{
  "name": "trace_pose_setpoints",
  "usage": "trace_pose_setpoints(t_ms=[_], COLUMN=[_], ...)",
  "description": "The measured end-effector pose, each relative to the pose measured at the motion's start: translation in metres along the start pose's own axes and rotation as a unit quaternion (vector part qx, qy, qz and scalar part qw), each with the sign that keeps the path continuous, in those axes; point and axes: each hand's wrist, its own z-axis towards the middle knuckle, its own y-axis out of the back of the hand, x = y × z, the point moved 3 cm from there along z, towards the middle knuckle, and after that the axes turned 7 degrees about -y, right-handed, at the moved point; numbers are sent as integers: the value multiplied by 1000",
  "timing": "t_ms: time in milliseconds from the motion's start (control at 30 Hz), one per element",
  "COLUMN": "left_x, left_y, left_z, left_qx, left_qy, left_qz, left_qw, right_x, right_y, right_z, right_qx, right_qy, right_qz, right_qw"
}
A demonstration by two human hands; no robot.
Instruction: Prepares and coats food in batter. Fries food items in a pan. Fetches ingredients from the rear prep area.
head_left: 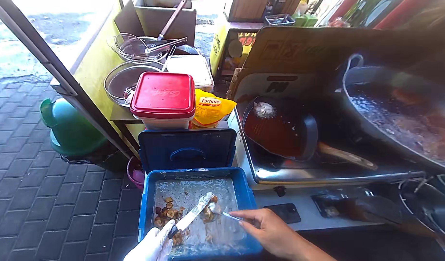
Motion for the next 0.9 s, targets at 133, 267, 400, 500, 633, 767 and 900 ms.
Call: trace_pose_setpoints(t_ms=[133,267,400,500,633,767,900], left_x=[-8,-20,-33,-37,-34,-38,-38], left_y=[-2,-18,-35,-47,-33,-17,-18], left_z=[-4,-5,-4,-4,-2,2,6], left_qx=[-35,-33,24,104,100,105,87], left_qy=[40,74,89,136,165,130,141], left_qz=[-54,-75,-17,36,42,-34,-51], left_qw=[997,994,996,985,980,985,985], right_x=[-10,-13,-9,-2,4,4,5], right_y=[8,13,11,10,12,11,7], right_z=[2,4,8,12,19,27,29], right_qx=[-28,-54,-68,-64,-50,-31,-8], right_qy=[-6,36,57,56,33,26,23], right_qz=[29,80,120,149,147,140,141], right_qw=[999,995,989,985,987,989,990])
